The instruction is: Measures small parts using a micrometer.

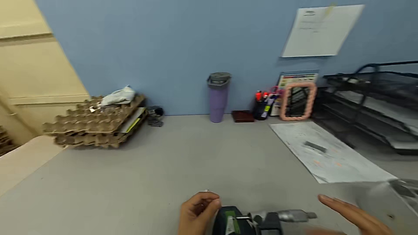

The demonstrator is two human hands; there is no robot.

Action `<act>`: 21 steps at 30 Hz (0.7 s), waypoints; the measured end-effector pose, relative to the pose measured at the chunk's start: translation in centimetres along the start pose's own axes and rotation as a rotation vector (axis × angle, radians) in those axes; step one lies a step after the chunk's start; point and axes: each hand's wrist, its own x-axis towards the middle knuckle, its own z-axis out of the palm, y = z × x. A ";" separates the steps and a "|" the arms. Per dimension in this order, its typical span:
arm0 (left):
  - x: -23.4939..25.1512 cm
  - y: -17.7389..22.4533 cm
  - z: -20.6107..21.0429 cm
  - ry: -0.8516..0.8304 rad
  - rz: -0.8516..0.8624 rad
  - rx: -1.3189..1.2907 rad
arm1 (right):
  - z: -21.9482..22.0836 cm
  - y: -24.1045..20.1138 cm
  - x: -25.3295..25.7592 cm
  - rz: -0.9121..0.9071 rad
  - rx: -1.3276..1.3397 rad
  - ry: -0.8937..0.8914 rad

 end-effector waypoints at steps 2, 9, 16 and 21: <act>-0.1 0.8 0.3 0.001 0.002 0.024 | 0.4 0.3 -0.1 0.022 -0.031 -0.048; 0.2 2.9 1.3 -0.133 0.078 0.178 | 0.6 0.5 0.1 0.047 -0.072 -0.029; 0.5 3.6 1.1 -0.166 0.056 0.286 | 1.1 0.2 0.2 0.041 -0.064 0.004; 0.2 3.6 1.2 -0.168 0.013 0.175 | 1.2 0.0 0.1 0.034 -0.026 0.069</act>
